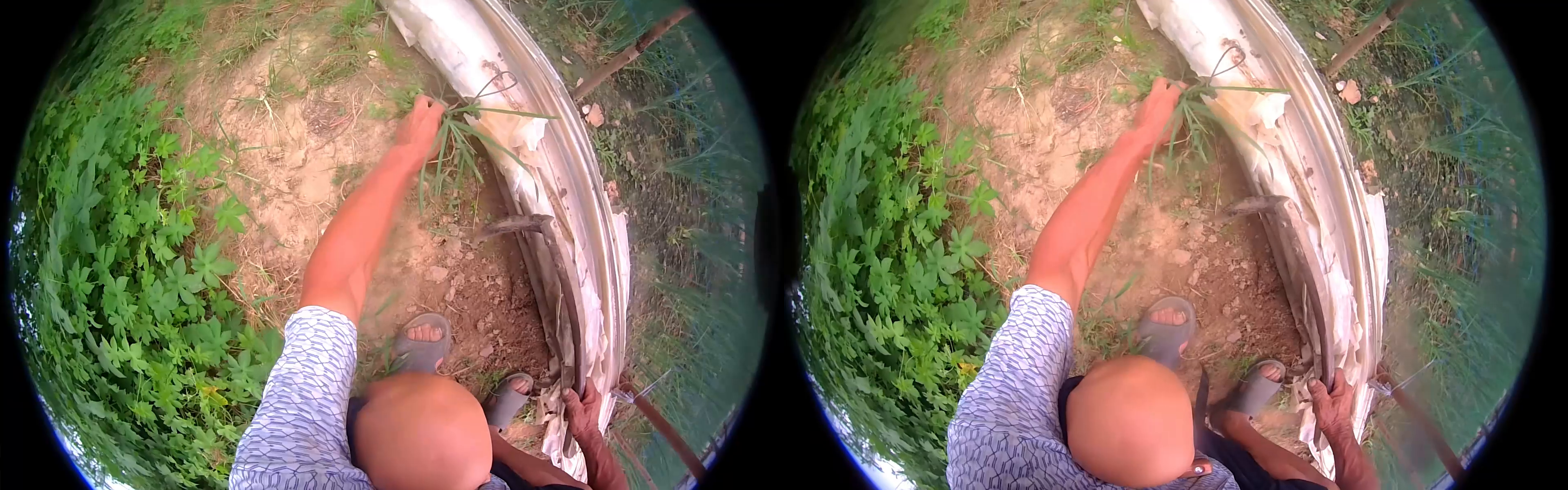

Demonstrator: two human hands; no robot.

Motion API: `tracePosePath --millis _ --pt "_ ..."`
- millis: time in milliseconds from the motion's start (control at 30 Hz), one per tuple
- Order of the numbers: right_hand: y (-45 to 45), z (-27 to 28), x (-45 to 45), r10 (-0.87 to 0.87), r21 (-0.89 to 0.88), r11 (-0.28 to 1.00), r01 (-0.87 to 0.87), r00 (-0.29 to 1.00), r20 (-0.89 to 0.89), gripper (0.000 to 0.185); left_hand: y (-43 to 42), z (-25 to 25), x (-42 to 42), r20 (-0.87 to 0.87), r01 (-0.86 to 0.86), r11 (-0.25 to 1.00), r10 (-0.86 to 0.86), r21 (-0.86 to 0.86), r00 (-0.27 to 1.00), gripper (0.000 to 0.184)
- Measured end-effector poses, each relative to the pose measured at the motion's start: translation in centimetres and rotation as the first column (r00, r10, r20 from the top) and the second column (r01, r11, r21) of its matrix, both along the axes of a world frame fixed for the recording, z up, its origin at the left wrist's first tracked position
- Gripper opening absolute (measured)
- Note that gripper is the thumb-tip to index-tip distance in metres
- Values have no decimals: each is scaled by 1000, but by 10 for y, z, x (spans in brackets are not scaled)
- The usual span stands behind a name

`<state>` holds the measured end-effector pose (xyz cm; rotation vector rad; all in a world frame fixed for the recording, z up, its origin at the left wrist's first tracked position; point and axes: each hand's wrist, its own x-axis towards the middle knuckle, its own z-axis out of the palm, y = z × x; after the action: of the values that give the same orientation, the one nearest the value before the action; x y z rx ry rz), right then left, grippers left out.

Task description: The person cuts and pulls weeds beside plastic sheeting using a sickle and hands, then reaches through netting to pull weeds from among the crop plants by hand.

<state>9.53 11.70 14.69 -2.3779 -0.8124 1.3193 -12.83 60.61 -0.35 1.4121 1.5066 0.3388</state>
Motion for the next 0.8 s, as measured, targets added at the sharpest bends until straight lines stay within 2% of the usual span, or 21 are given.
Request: tracePosePath --millis 33,67,100,133,167,200,233,300,333,367,400,567,667,733,800 --pt "-2 1 -1 -38 -10 999 37 999 -23 49 7 -28 -4 -53 120 958 -110 259 993 39" --pt "-2 0 -1 -43 -17 999 42 999 -27 49 9 -45 -7 -131 240 837 -201 492 971 34" --pt "1 -2 -1 -17 37 999 18 1000 -18 47 6 -43 -10 -305 236 872 -106 428 946 33" --pt "6 -3 -2 7 92 996 -6 1000 -7 45 2 -40 -12 -308 243 872 -114 425 944 33" --pt "14 -4 -5 2 89 996 -1 1000 -10 45 -2 -38 -14 -29 6 919 5 395 1000 36" --pt "28 -3 -10 -27 82 996 32 998 -56 42 -6 -34 -15 243 -220 930 149 295 958 39" --pt "41 -3 -14 -54 72 996 61 994 -100 39 -10 -27 -15 242 -220 931 151 290 959 39" --pt "61 -23 -19 23 209 978 -11 998 -53 35 -13 -14 -14 127 -276 948 258 159 958 39" --pt "80 -26 -25 93 225 969 -98 995 33 35 -13 -24 -16 129 -279 947 260 161 957 39" --pt "100 -29 -33 161 235 954 -186 980 120 35 -13 -39 -19 192 -289 925 246 245 950 38" --pt "120 -32 -43 144 240 956 -171 981 129 35 -14 -51 -22 253 -303 895 227 326 941 36" --pt "173 -69 -80 86 318 937 -144 978 188 34 -26 -59 -14 267 -412 861 339 299 902 36" --pt "186 -77 -93 77 334 936 -115 989 124 32 -30 -55 -14 269 -421 850 345 318 899 36" --pt "194 -79 -97 9 197 980 -21 998 62 31 -30 -53 -13 240 -399 851 332 341 912 35" --pt "195 -83 -97 34 185 981 -52 995 98 30 -33 -54 -11 450 -490 845 361 213 817 36"
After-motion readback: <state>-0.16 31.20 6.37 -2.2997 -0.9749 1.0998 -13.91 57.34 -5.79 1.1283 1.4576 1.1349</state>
